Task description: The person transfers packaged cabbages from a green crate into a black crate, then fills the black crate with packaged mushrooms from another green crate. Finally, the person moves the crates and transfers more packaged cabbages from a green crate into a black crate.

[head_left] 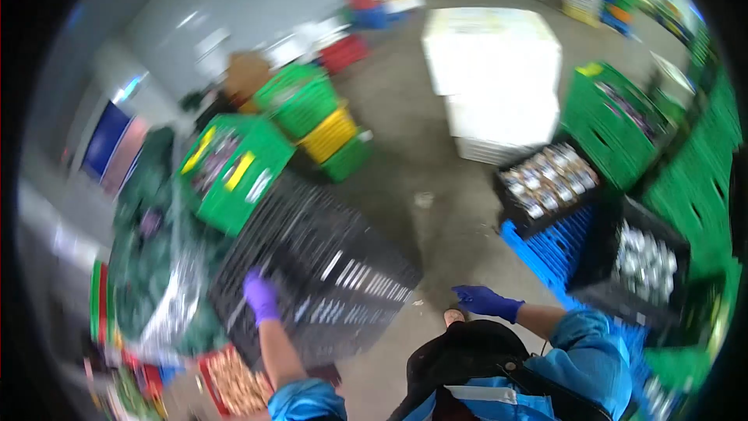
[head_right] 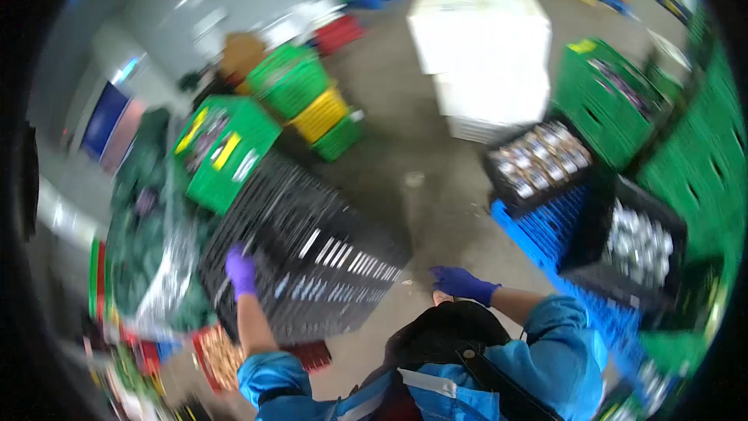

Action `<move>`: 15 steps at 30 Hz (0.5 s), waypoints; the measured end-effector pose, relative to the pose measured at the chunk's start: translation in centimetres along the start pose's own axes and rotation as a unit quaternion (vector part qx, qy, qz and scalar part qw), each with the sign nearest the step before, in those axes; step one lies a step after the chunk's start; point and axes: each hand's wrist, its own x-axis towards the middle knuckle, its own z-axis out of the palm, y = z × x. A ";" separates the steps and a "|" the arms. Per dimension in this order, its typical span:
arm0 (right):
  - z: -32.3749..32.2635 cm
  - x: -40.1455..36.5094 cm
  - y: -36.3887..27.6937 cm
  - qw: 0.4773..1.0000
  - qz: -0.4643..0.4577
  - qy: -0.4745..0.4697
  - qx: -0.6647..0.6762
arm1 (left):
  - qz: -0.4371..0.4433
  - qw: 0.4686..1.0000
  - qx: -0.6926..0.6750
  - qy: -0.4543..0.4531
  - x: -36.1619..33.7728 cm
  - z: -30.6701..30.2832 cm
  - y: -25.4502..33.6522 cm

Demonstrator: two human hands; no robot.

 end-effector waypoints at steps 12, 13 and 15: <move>10.8 -11.3 -3.8 0.906 0.328 0.267 0.009 | 0.074 0.951 0.101 -0.284 4.5 9.0 -9.6; 12.2 -12.0 -5.9 0.896 0.337 0.285 0.050 | 0.087 0.948 0.095 -0.291 4.4 7.9 -8.2; 14.8 -13.0 -8.8 0.892 0.383 0.229 0.080 | -0.046 0.925 0.073 -0.370 5.9 5.7 -5.5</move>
